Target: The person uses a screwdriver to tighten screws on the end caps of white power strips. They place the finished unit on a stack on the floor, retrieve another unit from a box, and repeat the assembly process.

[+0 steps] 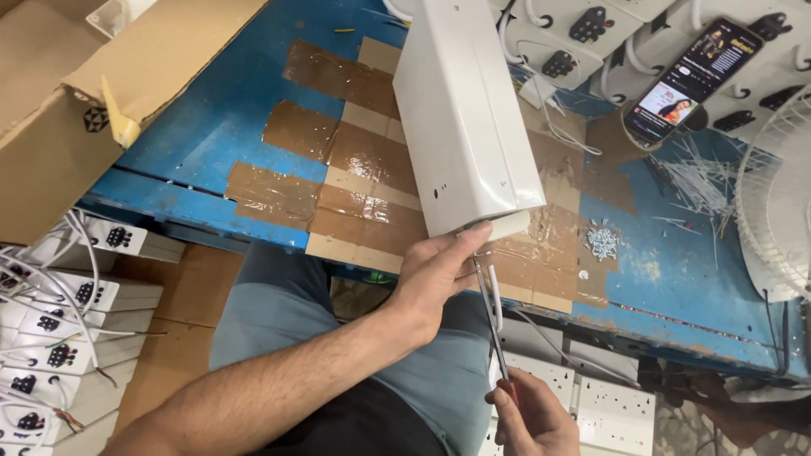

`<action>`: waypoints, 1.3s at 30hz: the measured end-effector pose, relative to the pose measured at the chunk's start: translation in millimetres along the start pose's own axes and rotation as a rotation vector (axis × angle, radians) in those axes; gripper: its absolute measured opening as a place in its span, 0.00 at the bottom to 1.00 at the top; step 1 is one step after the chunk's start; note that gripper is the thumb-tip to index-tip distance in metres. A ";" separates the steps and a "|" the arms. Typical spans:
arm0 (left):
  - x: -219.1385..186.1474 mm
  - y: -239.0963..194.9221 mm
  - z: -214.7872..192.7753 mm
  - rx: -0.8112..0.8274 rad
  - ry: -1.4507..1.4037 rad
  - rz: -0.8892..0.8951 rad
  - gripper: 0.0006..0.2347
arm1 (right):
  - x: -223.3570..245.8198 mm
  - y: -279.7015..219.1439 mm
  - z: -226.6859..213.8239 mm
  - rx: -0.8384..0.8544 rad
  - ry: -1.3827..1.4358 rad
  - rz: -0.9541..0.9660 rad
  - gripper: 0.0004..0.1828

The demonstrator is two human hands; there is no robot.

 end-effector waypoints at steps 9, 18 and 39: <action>2.6 -2.3 1.6 0.011 0.042 0.006 0.24 | -16.4 -3.3 -1.8 -0.016 0.057 -0.025 0.18; 10.4 -12.1 28.0 -0.043 0.043 0.156 0.22 | -7.3 11.8 -14.5 0.099 0.016 -0.434 0.26; -2.4 -11.7 1.3 0.113 0.053 0.052 0.22 | -6.7 15.8 -23.4 0.000 -0.172 -0.344 0.16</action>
Point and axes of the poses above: each hand's wrist, its own y-axis towards the middle knuckle, its own z-axis out of the palm, x = y × z, the point moved 4 cm from there along y, towards the middle knuckle, and after that the axes turned 12 degrees about -z, right-handed, at the moved point
